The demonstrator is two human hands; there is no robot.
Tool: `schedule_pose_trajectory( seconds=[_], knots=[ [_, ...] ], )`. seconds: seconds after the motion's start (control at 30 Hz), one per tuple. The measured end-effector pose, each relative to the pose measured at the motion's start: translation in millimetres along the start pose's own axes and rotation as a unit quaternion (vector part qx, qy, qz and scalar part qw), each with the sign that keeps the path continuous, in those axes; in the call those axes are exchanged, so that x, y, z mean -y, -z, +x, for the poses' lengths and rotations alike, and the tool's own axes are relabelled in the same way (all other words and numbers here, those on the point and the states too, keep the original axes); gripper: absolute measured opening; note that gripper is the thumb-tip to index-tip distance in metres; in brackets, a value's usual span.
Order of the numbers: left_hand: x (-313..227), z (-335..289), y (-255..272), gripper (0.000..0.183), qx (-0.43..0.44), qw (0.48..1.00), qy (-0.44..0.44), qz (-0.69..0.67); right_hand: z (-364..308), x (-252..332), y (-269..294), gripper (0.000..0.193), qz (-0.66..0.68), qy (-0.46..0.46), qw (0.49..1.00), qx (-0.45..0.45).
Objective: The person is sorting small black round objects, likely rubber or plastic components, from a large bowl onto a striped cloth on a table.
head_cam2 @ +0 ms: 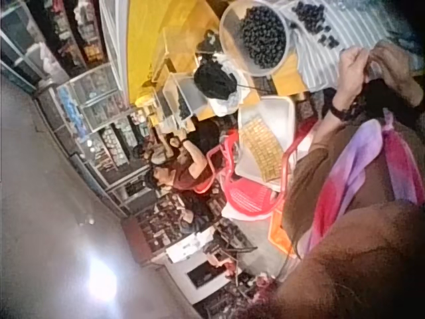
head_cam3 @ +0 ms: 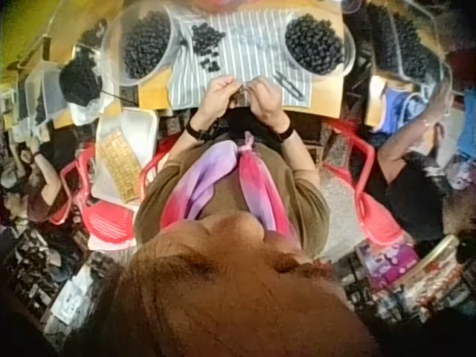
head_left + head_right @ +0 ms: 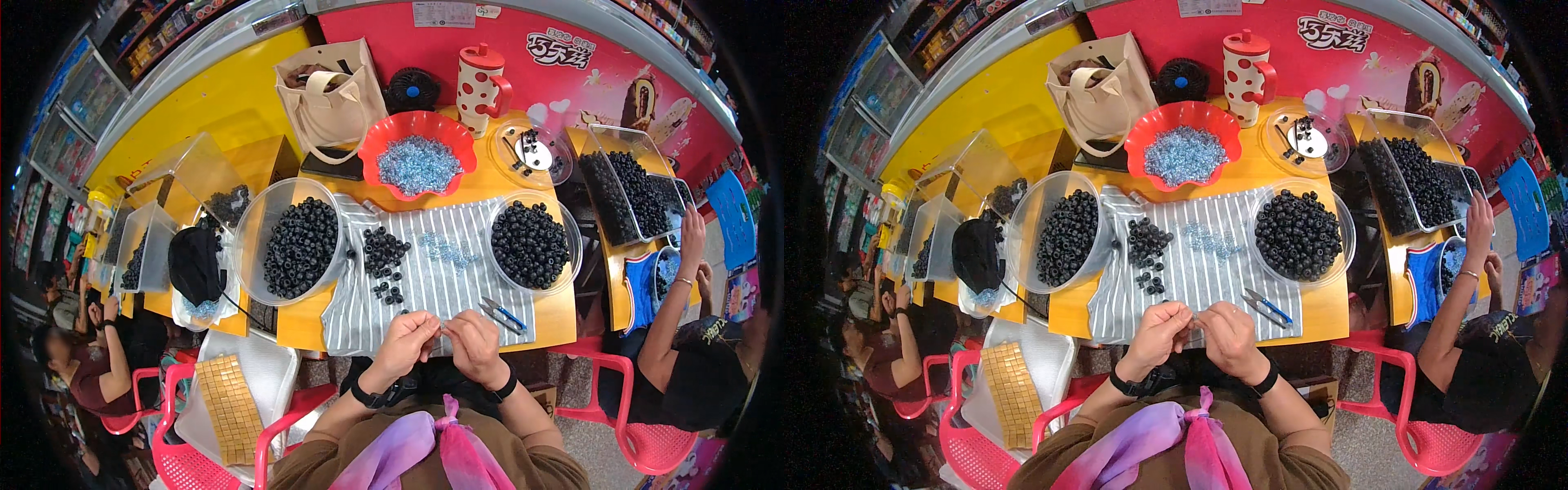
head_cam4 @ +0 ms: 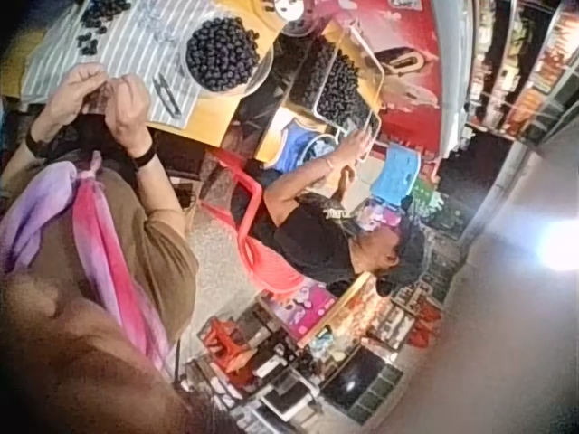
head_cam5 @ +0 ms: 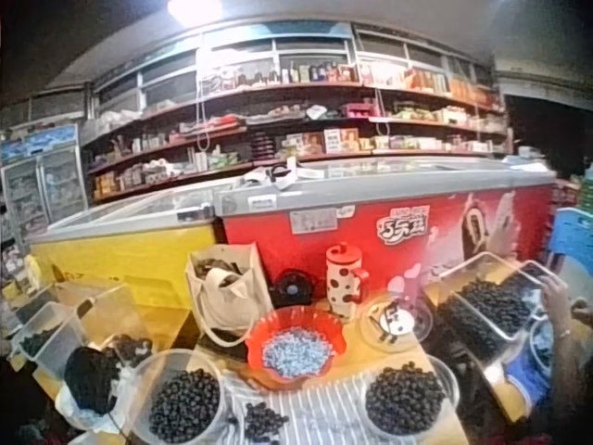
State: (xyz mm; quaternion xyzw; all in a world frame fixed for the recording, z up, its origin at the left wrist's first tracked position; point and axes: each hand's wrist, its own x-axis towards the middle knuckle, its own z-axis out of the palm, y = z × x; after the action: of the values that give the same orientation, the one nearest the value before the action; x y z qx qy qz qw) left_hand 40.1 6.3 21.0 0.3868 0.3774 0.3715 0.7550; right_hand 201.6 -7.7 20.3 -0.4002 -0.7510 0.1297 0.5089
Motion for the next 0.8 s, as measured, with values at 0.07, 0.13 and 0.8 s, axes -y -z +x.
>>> schedule_pose_trajectory(
  seconds=[0.07,0.13,0.8],
  knots=[
    [-0.1,1.2,-0.8,0.032,-0.003,1.000,0.004,0.000,-0.7,-0.8,-0.3,0.019,-0.009,0.009,1.000,-0.005],
    [1.9,0.8,-1.2,0.033,-0.002,1.000,0.006,-0.008,1.2,1.2,1.9,0.020,-0.020,0.023,1.000,-0.001],
    [1.5,10.4,1.7,0.030,-0.003,0.986,0.112,-0.127,-4.1,-8.7,1.3,0.030,-0.098,0.103,0.990,0.013]
  ],
)
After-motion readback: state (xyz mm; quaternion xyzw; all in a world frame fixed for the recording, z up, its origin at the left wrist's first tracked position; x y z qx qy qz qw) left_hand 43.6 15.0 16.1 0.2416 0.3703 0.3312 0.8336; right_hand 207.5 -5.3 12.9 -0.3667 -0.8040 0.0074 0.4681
